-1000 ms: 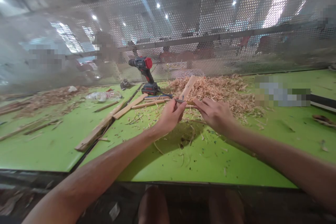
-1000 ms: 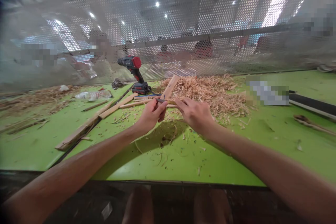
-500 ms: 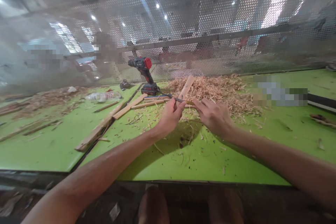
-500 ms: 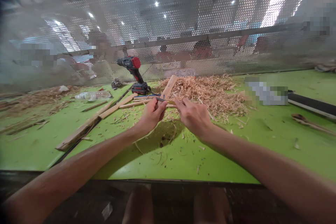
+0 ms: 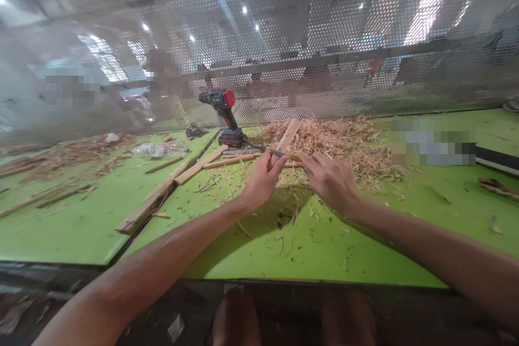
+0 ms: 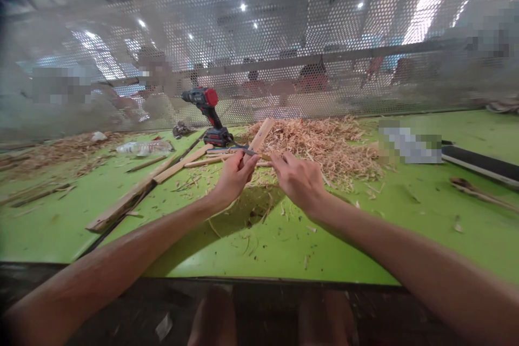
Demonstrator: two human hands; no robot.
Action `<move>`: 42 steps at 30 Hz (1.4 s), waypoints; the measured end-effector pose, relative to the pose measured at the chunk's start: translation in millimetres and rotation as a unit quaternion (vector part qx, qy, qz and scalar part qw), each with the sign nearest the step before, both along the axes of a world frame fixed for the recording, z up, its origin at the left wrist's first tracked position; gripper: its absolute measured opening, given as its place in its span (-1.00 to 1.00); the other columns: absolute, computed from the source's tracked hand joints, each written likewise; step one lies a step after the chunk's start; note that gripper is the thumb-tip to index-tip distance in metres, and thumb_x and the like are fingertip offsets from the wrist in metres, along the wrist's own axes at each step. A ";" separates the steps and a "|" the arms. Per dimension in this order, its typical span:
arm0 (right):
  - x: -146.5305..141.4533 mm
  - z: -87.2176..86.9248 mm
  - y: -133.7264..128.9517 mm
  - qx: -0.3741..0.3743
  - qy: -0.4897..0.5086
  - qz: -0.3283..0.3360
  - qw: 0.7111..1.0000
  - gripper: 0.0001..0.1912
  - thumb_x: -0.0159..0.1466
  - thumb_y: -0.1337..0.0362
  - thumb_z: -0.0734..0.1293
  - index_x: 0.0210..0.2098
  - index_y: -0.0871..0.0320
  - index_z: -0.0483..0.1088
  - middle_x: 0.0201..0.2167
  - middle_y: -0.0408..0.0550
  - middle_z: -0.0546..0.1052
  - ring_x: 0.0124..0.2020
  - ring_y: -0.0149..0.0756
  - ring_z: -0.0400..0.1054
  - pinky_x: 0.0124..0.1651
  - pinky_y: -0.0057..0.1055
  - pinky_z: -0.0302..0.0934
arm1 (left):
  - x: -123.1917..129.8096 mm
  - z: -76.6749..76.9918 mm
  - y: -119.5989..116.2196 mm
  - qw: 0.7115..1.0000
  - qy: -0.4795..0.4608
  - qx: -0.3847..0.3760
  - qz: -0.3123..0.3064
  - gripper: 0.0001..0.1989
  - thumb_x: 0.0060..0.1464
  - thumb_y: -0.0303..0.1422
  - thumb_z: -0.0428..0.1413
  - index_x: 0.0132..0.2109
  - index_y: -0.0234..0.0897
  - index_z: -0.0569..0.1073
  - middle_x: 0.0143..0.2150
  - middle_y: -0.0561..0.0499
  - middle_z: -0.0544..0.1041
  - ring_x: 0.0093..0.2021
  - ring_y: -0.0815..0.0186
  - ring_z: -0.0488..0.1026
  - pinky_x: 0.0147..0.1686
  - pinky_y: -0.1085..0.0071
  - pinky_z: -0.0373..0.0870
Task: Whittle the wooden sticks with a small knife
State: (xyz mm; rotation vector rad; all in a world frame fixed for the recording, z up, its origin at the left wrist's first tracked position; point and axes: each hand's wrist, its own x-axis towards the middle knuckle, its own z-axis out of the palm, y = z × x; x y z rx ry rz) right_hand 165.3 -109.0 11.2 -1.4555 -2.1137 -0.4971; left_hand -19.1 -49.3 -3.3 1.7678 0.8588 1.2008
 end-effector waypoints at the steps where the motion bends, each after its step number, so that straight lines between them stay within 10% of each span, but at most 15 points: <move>1: 1.3 0.0 1.2 0.003 -0.007 0.003 1.000 -0.48 0.56 0.16 0.02 0.20 0.22 0.49 -0.32 0.14 0.59 -0.59 -0.37 0.24 -0.62 -0.42 0.00 | 0.1 0.6 -0.3 1.000 -0.008 -0.012 -0.019 -0.64 0.26 -0.05 0.09 -0.32 -0.21 0.25 -0.56 0.22 0.18 -0.58 0.47 0.12 -0.55 0.47 0.04; 42: -12.0 4.5 -9.9 -0.002 -0.034 -0.032 0.999 -0.52 0.55 0.31 0.03 0.23 0.33 0.44 -0.35 0.13 0.56 -0.57 -0.40 0.20 -0.58 -0.46 -0.02 | 5.2 -3.2 -6.2 1.000 -0.027 0.000 0.009 -0.57 0.19 -0.10 0.20 -0.43 -0.21 0.18 -0.55 0.17 0.14 -0.53 0.44 0.10 -0.51 0.43 0.04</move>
